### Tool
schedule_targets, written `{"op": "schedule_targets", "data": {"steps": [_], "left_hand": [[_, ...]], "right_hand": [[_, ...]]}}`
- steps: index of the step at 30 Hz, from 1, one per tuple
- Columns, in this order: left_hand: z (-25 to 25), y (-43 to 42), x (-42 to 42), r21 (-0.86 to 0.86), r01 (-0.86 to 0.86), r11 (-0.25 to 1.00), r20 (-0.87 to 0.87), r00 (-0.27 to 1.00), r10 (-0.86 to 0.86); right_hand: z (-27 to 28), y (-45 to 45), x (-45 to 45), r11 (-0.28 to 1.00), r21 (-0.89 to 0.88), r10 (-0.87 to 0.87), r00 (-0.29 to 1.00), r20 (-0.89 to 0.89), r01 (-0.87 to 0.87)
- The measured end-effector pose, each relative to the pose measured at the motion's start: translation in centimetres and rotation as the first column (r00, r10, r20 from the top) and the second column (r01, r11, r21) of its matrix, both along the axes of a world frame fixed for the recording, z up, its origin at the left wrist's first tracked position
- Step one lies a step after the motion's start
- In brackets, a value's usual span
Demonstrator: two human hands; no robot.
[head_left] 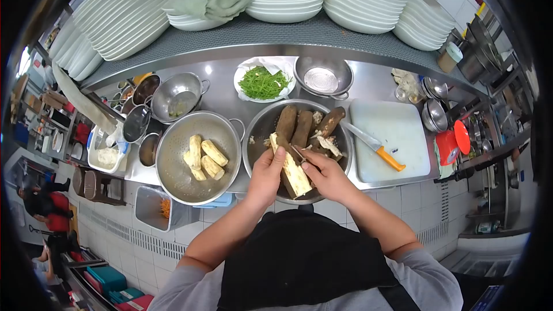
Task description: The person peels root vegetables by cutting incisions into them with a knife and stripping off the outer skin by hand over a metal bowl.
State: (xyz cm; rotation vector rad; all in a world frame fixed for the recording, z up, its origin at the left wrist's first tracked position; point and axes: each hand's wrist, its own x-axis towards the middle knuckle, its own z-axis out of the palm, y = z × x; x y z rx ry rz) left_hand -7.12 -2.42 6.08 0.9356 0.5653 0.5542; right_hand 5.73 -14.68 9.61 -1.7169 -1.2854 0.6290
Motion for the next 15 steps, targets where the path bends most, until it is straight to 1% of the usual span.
{"op": "schedule_targets", "data": {"steps": [1, 2, 3, 5, 6, 7, 9, 10, 11, 12, 13, 14, 15], "left_hand": [[-0.1, 0.0, -0.3, 0.046, -0.005, 0.999, -0.023, 1.000, 0.006], [-1.3, 0.5, -0.8, 0.066, 0.023, 0.998, -0.036, 0.999, -0.020], [-1.3, 0.5, -1.0, 0.050, 0.031, 0.998, -0.035, 0.999, -0.029], [-0.9, 0.5, -1.2, 0.069, 0.003, 0.998, -0.052, 0.999, 0.001], [-0.9, 0.4, -1.3, 0.053, 0.017, 0.998, -0.035, 0.999, -0.015], [-0.7, 0.1, -1.4, 0.056, 0.023, 0.998, -0.031, 0.999, -0.021], [-0.1, -0.6, -1.4, 0.146, 0.031, 0.989, -0.042, 0.999, -0.025], [0.2, -1.1, -1.4, 0.152, 0.026, 0.988, -0.037, 0.999, -0.021], [0.5, -1.5, -1.4, 0.133, 0.052, 0.990, -0.043, 0.998, -0.047], [0.7, -2.0, -1.4, 0.117, 0.076, 0.990, -0.050, 0.996, -0.071], [0.7, -2.5, -1.2, 0.129, 0.066, 0.989, -0.049, 0.997, -0.060], [0.6, -3.2, -0.9, 0.117, 0.073, 0.990, -0.054, 0.996, -0.067], [0.5, -3.9, -0.5, 0.103, 0.079, 0.992, -0.060, 0.995, -0.073]], "right_hand": [[0.1, 0.0, -0.8, 0.997, 0.071, -0.016, 0.999, -0.037, 0.018], [0.8, -1.0, -1.4, 0.999, -0.026, -0.040, 0.999, -0.010, 0.040], [1.5, -1.6, -2.0, 0.998, -0.042, -0.048, 0.999, -0.009, 0.048], [2.2, -2.8, -2.7, 0.980, -0.196, 0.008, 0.991, 0.130, 0.018], [2.5, -3.0, -2.9, 0.975, -0.221, 0.023, 0.994, 0.103, 0.000], [2.1, -3.2, -3.2, 0.976, -0.218, 0.016, 0.994, 0.108, 0.007], [0.2, -3.3, -3.0, 0.994, -0.107, -0.010, 0.995, 0.104, 0.021], [-0.4, -3.3, -2.9, 0.995, -0.100, -0.007, 0.994, 0.109, 0.018], [-0.9, -3.1, -2.8, 0.991, -0.091, -0.102, 0.994, -0.032, 0.098], [-1.3, -3.0, -2.5, 0.980, -0.090, -0.189, 0.966, -0.175, 0.175], [-1.7, -2.9, -2.0, 0.983, -0.077, -0.177, 0.968, -0.175, 0.166], [-1.8, -2.8, -1.4, 0.980, -0.096, -0.195, 0.915, -0.355, 0.171], [-1.4, -2.9, -0.9, 0.978, -0.119, -0.208, 0.827, -0.522, 0.170]]}}
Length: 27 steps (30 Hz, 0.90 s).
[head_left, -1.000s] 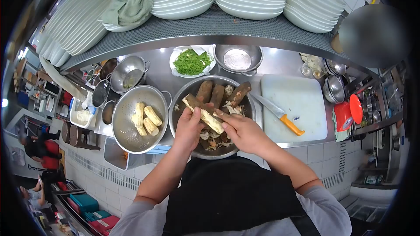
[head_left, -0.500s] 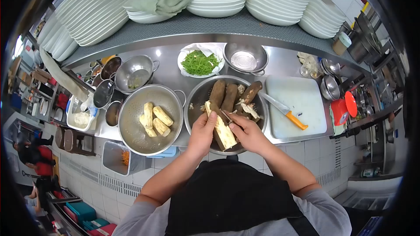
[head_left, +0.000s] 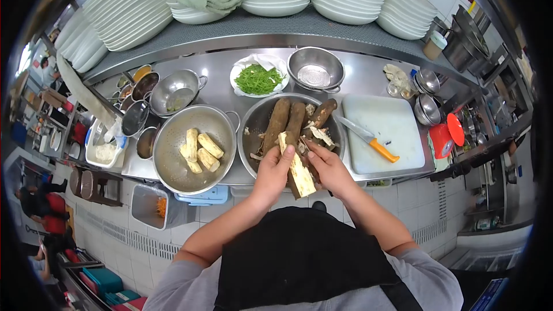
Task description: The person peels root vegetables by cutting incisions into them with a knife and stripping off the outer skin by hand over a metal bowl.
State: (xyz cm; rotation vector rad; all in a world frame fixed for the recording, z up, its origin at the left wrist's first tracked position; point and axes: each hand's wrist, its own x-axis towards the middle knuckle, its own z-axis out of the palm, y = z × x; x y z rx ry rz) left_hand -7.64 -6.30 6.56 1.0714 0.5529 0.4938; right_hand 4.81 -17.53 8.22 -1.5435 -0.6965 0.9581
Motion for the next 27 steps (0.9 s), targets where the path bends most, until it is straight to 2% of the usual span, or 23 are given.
{"op": "schedule_targets", "data": {"steps": [1, 2, 4, 5, 8, 9, 13, 15, 16, 18, 22, 25, 26, 27], "left_hand": [[-0.1, -0.5, 0.6, -0.023, -0.060, 0.998, 0.032, 0.998, 0.061], [-0.1, -0.5, 1.0, -0.008, -0.071, 0.997, 0.029, 0.997, 0.071], [0.0, -0.8, 1.5, -0.086, -0.177, 0.980, -0.020, 0.984, 0.176], [0.3, -0.9, 1.9, -0.071, -0.182, 0.981, -0.016, 0.983, 0.182], [1.2, -1.6, 2.7, -0.102, -0.150, 0.983, 0.019, 0.988, 0.153], [1.8, -2.3, 3.2, -0.111, -0.182, 0.977, 0.010, 0.983, 0.184], [1.8, -2.9, 4.5, -0.049, -0.232, 0.972, 0.022, 0.972, 0.233], [1.8, -3.2, 4.9, -0.031, -0.256, 0.966, 0.042, 0.966, 0.257], [2.0, -3.5, 5.1, -0.028, -0.259, 0.965, 0.037, 0.965, 0.260], [2.4, -4.0, 5.5, 0.020, -0.285, 0.958, 0.025, 0.958, 0.285], [1.1, -3.5, 5.4, -0.003, -0.318, 0.948, 0.035, 0.947, 0.318], [0.2, -2.9, 4.9, -0.030, -0.276, 0.961, 0.004, 0.961, 0.276], [0.1, -2.8, 4.8, -0.067, -0.252, 0.965, 0.049, 0.966, 0.256], [0.4, -2.8, 4.8, -0.102, -0.226, 0.969, 0.096, 0.967, 0.235]], "right_hand": [[0.9, -0.6, 0.7, 0.995, -0.068, 0.087, 0.990, 0.115, -0.079], [1.9, -1.4, 1.3, 0.995, -0.053, 0.096, 0.989, 0.112, -0.090], [5.9, -3.5, 1.7, 0.928, -0.248, 0.356, 0.855, 0.377, -0.277], [3.9, -4.1, 2.7, 0.928, -0.173, 0.372, 0.805, 0.463, -0.329], [2.7, -4.3, 4.8, 0.925, -0.167, 0.375, 0.760, 0.530, -0.340], [1.8, -3.9, 5.1, 0.933, -0.013, 0.307, 0.776, 0.550, -0.360], [1.3, -4.0, 6.6, 0.913, 0.041, 0.332, 0.795, 0.508, -0.407], [2.1, -4.4, 7.4, 0.896, -0.101, 0.422, 0.758, 0.497, -0.432], [1.6, -4.3, 7.6, 0.895, -0.097, 0.424, 0.759, 0.494, -0.436], [0.0, -3.9, 8.2, 0.900, 0.062, 0.344, 0.791, 0.506, -0.431], [-1.1, -2.8, 7.7, 0.893, 0.076, 0.355, 0.800, 0.485, -0.443], [-1.5, -2.0, 7.4, 0.909, 0.065, 0.347, 0.833, 0.431, -0.412], [-1.5, -1.6, 7.5, 0.937, 0.043, 0.333, 0.922, 0.195, -0.347], [-1.2, -1.3, 7.7, 0.946, 0.026, 0.320, 0.945, 0.073, -0.323]]}}
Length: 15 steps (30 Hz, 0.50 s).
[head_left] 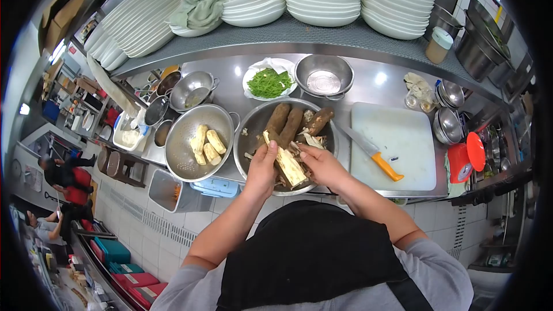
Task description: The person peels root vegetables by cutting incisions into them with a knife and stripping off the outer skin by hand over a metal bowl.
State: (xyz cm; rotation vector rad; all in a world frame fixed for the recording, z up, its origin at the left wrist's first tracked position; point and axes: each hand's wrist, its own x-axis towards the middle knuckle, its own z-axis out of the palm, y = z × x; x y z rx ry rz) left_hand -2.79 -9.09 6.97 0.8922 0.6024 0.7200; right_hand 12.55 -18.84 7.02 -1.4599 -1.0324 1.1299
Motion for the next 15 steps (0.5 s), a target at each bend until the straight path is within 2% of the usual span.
{"op": "schedule_targets", "data": {"steps": [1, 3, 5, 7, 8, 9, 10, 11, 13, 15], "left_hand": [[0.4, 0.0, 0.0, 0.002, -0.004, 1.000, -0.002, 1.000, 0.004], [1.2, -0.2, -0.2, -0.182, -0.009, 0.983, 0.109, 0.994, 0.029], [0.5, 0.7, -1.2, -0.239, 0.030, 0.971, 0.143, 0.990, 0.004], [-0.6, 1.5, -1.8, -0.297, 0.070, 0.952, 0.179, 0.984, -0.016], [-1.0, 2.0, -1.9, -0.317, 0.037, 0.948, 0.200, 0.979, 0.029], [-0.7, 2.3, -1.9, -0.338, 0.004, 0.941, 0.219, 0.973, 0.074], [-0.1, 2.2, -2.0, -0.357, 0.006, 0.934, 0.211, 0.975, 0.075], [-0.2, 2.4, -2.0, -0.362, 0.006, 0.932, 0.207, 0.976, 0.074], [-0.6, 2.7, -2.0, -0.300, -0.090, 0.950, 0.186, 0.971, 0.151], [-2.0, 3.3, -2.2, -0.286, -0.065, 0.956, 0.213, 0.968, 0.130]], "right_hand": [[0.3, 0.3, 0.3, 0.998, -0.058, -0.033, 0.993, -0.109, 0.026], [1.1, -0.2, 1.5, 0.969, -0.232, -0.032, 0.889, -0.458, -0.084], [0.4, -0.1, 2.1, 0.972, -0.222, -0.033, 0.903, -0.428, -0.070], [-1.2, 0.5, 2.4, 0.972, -0.234, 0.009, 0.996, -0.087, -0.030], [-1.8, 0.4, 2.4, 0.981, -0.182, 0.096, 0.982, 0.162, -0.066], [-2.1, 0.4, 2.0, 0.981, -0.183, 0.096, 0.983, 0.159, -0.066], [-2.4, 0.2, 1.5, 0.988, -0.149, 0.080, 0.954, 0.289, -0.037], [-2.5, -0.1, 1.2, 0.989, -0.144, 0.074, 0.942, 0.326, -0.028], [-1.4, -0.8, 0.4, 0.991, -0.133, 0.061, 0.915, 0.399, -0.009], [0.6, -1.6, -0.8, 0.999, 0.008, 0.038, 0.955, 0.294, -0.042]]}}
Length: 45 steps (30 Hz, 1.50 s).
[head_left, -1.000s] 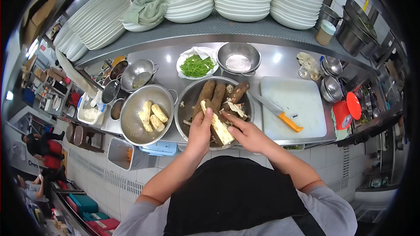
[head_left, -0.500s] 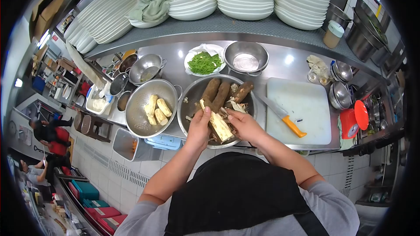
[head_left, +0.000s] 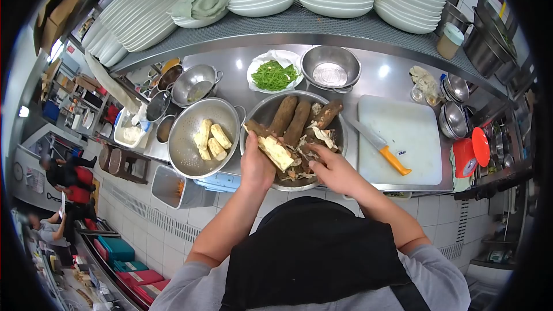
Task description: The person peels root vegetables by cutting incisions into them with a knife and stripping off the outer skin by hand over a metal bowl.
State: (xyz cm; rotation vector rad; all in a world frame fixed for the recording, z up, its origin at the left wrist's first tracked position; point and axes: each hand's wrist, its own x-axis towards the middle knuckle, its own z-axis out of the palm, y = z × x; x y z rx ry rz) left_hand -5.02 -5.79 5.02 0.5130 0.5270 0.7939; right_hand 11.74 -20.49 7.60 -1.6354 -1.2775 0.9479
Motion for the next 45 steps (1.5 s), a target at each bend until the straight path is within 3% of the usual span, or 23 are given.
{"op": "schedule_targets", "data": {"steps": [2, 5, 8, 12, 14, 15, 18, 21, 25, 27, 30, 40, 42, 45], "left_hand": [[1.3, -0.8, 0.5, 0.129, -0.110, 0.986, -0.008, 0.994, 0.112], [2.5, -1.7, 0.8, 0.191, -0.138, 0.972, -0.031, 0.989, 0.147], [2.9, -2.2, 1.0, 0.225, -0.153, 0.962, -0.036, 0.986, 0.165], [3.0, -2.5, 1.1, 0.249, -0.163, 0.955, -0.059, 0.981, 0.183], [2.7, -2.4, 1.2, 0.277, -0.196, 0.941, -0.068, 0.972, 0.223], [2.8, -2.5, 1.2, 0.276, -0.197, 0.941, -0.068, 0.972, 0.224], [3.2, -2.4, 1.6, 0.270, -0.217, 0.938, -0.087, 0.965, 0.249], [3.2, -2.3, 1.7, 0.265, -0.255, 0.930, -0.134, 0.945, 0.297], [3.2, -2.1, 2.0, 0.256, -0.264, 0.930, -0.096, 0.950, 0.296], [3.5, -2.3, 1.9, 0.261, -0.269, 0.927, -0.093, 0.949, 0.301], [4.0, -2.4, 2.1, 0.295, -0.267, 0.918, -0.083, 0.949, 0.303], [4.5, -2.6, 2.1, 0.329, -0.226, 0.917, -0.072, 0.962, 0.263], [4.5, -2.8, 2.3, 0.329, -0.227, 0.917, -0.069, 0.962, 0.263], [4.6, -3.3, 2.7, 0.333, -0.218, 0.917, -0.128, 0.953, 0.273]], "right_hand": [[2.4, -0.8, -1.1, 0.999, -0.033, 0.024, 0.999, -0.035, -0.025], [3.9, -1.0, -2.3, 0.997, -0.052, 0.062, 0.998, 0.022, -0.061], [1.8, -0.6, -2.5, 0.995, 0.096, 0.004, 0.999, 0.035, -0.007], [0.6, -0.4, -2.4, 0.996, 0.065, -0.053, 0.999, -0.012, 0.054], [-0.2, -0.4, -2.4, 0.995, 0.032, -0.100, 0.977, 0.188, 0.096], [-0.1, -0.3, -2.5, 0.995, 0.031, -0.099, 0.977, 0.189, 0.095], [1.3, 0.0, -3.4, 0.991, -0.079, -0.102, 0.989, 0.106, 0.111], [1.9, -0.2, -4.4, 0.999, 0.033, -0.018, 0.998, 0.059, 0.016], [2.3, 0.1, -3.4, 0.997, -0.037, -0.073, 0.997, -0.001, 0.073], [1.4, 0.0, -3.0, 0.999, 0.035, -0.004, 0.996, 0.084, 0.001], [0.6, 0.1, -2.9, 0.988, 0.153, -0.018, 0.997, 0.070, 0.007], [0.8, -0.1, -2.5, 0.991, 0.137, 0.001, 1.000, -0.025, 0.003], [0.0, 0.2, -2.6, 0.971, 0.236, -0.036, 0.999, 0.012, 0.032], [-0.1, 0.7, -3.4, 0.976, 0.190, -0.104, 0.994, -0.037, 0.109]]}}
